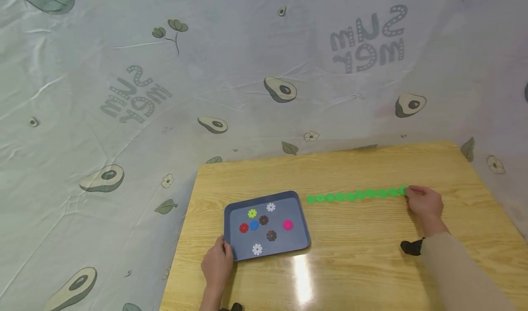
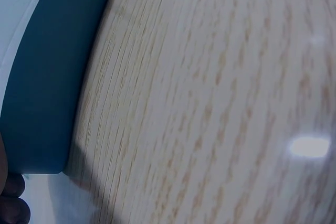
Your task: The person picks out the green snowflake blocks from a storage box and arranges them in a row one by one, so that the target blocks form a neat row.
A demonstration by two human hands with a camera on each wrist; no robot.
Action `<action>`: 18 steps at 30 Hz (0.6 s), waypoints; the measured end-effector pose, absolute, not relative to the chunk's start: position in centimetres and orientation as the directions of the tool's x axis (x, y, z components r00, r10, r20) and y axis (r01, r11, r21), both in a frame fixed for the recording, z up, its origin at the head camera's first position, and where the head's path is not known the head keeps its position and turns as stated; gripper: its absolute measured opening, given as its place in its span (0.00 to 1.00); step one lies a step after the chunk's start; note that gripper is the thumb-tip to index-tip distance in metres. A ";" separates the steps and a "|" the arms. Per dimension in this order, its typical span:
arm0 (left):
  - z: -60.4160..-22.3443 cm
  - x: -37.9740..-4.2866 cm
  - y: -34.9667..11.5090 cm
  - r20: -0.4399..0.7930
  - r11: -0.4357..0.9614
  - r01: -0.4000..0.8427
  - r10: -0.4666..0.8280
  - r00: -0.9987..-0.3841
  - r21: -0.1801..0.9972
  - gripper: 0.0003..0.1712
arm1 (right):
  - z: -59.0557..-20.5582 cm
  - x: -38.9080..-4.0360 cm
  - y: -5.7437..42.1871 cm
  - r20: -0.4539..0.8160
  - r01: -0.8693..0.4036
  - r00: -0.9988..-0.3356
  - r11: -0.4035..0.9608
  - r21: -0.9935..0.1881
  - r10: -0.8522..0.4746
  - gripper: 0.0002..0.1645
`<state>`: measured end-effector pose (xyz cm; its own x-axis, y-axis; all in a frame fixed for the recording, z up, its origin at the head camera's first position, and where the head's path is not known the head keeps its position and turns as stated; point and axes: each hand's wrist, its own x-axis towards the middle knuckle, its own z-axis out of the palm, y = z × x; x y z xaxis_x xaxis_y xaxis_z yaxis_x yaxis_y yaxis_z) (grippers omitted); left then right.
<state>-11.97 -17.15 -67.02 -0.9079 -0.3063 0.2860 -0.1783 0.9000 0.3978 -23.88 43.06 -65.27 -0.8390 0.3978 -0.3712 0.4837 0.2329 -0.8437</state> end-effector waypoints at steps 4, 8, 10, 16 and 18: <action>-66.8 -12.0 -17.1 0.290 0.900 -0.178 -0.308 -0.906 0.398 0.12 | -64.2 -24.1 42.3 -0.351 0.517 -0.840 0.413 -0.749 0.414 0.34; -66.8 -12.0 -17.1 0.293 0.903 -0.175 -0.304 -0.906 0.393 0.12 | -63.5 -23.8 41.8 -0.349 0.523 -0.838 0.436 -0.733 0.418 0.34; -66.9 -12.0 -17.1 0.300 0.904 -0.169 -0.300 -0.906 0.394 0.11 | -63.4 -23.8 41.7 -0.347 0.522 -0.839 0.443 -0.729 0.419 0.33; -67.1 -11.9 -17.3 0.305 0.906 -0.163 -0.294 -0.906 0.390 0.11 | -63.4 -24.1 41.6 -0.354 0.539 -0.828 0.444 -0.715 0.436 0.33; -67.1 -11.9 -17.4 0.304 0.906 -0.163 -0.295 -0.906 0.392 0.11 | -63.4 -24.2 41.7 -0.352 0.543 -0.826 0.452 -0.708 0.441 0.33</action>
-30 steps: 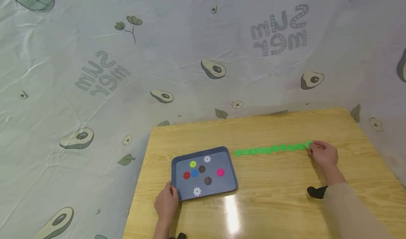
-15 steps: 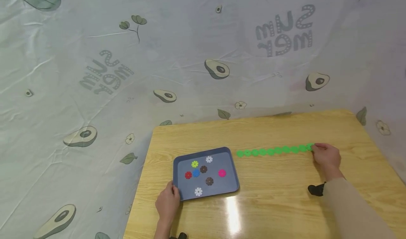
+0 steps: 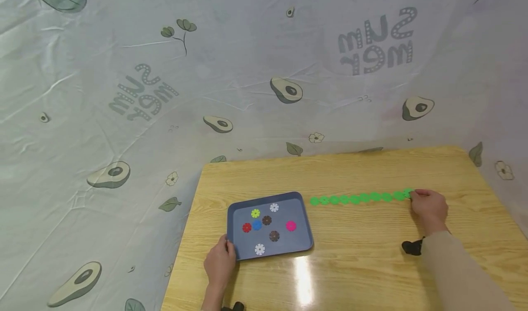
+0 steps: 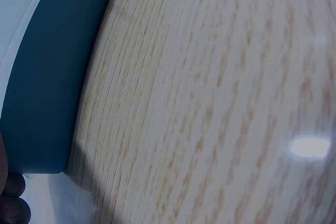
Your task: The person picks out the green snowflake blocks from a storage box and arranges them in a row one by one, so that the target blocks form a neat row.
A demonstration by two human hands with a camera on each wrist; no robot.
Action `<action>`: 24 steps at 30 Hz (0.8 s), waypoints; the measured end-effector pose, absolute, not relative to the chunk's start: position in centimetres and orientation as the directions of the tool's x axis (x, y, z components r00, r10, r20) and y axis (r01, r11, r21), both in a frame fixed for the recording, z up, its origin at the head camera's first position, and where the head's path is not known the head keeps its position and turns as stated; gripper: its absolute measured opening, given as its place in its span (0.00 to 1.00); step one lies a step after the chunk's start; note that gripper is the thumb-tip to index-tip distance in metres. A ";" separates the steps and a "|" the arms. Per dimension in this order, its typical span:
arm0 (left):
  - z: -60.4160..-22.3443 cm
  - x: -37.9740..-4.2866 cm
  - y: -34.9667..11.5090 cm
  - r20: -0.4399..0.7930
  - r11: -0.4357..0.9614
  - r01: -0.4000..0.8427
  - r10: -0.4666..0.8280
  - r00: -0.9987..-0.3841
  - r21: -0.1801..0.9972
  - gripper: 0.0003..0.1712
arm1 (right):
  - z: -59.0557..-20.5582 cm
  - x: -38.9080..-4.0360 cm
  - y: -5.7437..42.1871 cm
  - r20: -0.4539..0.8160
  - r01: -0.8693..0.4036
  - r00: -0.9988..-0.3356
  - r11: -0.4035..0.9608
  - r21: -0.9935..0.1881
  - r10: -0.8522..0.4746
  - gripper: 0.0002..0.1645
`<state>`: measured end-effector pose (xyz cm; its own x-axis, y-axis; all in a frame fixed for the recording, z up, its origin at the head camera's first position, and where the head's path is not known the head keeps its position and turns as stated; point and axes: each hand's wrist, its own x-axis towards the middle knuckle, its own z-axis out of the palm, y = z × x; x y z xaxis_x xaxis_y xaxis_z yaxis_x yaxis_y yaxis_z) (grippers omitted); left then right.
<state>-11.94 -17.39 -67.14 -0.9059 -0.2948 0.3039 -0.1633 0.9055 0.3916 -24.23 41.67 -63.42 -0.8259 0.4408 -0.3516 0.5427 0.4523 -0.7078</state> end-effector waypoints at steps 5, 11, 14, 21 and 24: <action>-67.0 -12.0 -17.3 0.297 0.903 -0.163 -0.295 -0.908 0.397 0.11 | -63.7 -24.1 41.9 -0.327 0.533 -0.832 0.481 -0.696 0.449 0.32; -67.0 -12.0 -17.1 0.318 0.905 -0.151 -0.291 -0.902 0.398 0.11 | -63.8 -23.8 41.9 -0.318 0.531 -0.829 0.466 -0.708 0.461 0.32; -67.1 -12.0 -17.1 0.321 0.906 -0.152 -0.291 -0.901 0.395 0.11 | -63.9 -23.7 42.2 -0.331 0.546 -0.812 0.428 -0.720 0.480 0.33; -67.1 -12.0 -17.2 0.317 0.910 -0.161 -0.293 -0.902 0.383 0.10 | -64.2 -23.4 42.6 -0.480 0.538 -0.714 -0.038 -0.842 0.509 0.07; -67.1 -11.9 -17.2 0.322 0.910 -0.158 -0.293 -0.900 0.384 0.10 | -64.0 -23.3 42.5 -0.481 0.549 -0.719 -0.016 -0.836 0.501 0.08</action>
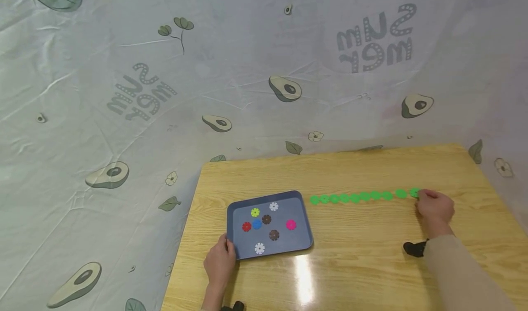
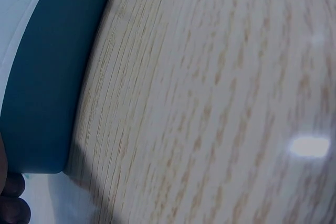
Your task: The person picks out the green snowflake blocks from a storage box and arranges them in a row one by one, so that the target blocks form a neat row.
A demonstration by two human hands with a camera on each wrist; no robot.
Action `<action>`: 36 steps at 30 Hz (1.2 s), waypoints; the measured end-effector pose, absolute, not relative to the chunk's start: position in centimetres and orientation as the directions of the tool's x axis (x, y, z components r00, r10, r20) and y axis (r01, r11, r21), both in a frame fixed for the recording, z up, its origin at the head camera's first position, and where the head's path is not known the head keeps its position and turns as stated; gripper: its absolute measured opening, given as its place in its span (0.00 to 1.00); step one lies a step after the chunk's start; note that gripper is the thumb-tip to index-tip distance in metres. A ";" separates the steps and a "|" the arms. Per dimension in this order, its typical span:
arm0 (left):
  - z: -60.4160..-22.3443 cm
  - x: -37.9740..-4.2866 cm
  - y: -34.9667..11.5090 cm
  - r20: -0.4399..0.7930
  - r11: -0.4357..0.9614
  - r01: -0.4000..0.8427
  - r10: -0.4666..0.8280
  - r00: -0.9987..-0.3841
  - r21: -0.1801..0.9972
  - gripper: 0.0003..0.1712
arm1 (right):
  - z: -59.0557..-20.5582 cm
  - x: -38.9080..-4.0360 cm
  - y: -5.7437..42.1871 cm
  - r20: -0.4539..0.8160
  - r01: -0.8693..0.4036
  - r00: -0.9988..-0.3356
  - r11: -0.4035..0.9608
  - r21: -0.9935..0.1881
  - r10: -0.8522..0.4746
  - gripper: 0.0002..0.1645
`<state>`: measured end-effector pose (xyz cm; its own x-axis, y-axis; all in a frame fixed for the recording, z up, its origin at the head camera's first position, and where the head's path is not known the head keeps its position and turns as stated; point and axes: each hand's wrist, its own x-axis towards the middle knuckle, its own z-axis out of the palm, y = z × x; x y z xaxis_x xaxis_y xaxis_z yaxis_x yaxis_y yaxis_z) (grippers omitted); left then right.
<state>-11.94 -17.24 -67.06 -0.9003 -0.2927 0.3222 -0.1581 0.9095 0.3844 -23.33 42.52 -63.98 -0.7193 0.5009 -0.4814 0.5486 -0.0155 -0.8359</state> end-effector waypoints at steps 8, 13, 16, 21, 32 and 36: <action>-66.7 -12.0 -17.0 0.309 0.910 -0.154 -0.285 -0.907 0.385 0.10 | -63.5 -23.2 42.1 -0.357 0.589 -0.767 0.364 -0.722 0.533 0.30; -66.7 -12.0 -17.0 0.294 0.908 -0.155 -0.282 -0.913 0.388 0.10 | -63.9 -22.6 42.0 -0.290 0.545 -0.809 0.467 -0.696 0.512 0.30; -66.8 -12.1 -16.9 0.294 0.908 -0.149 -0.276 -0.915 0.391 0.10 | -64.2 -22.3 42.2 -0.270 0.531 -0.820 0.495 -0.688 0.505 0.30; -66.9 -12.4 -17.0 0.307 0.914 -0.121 -0.252 -0.918 0.388 0.11 | -64.5 -22.1 42.6 -0.247 0.517 -0.825 0.501 -0.694 0.508 0.31; -66.3 -13.1 -19.3 0.219 0.920 -0.107 -0.201 -0.955 0.378 0.16 | -65.3 -21.3 42.2 -0.159 0.374 -0.914 0.628 -0.682 0.372 0.34; -64.8 -14.0 -20.9 0.211 0.923 -0.143 -0.229 -0.950 0.356 0.24 | -64.2 -21.3 40.6 -0.080 0.257 -0.958 0.697 -0.670 0.276 0.36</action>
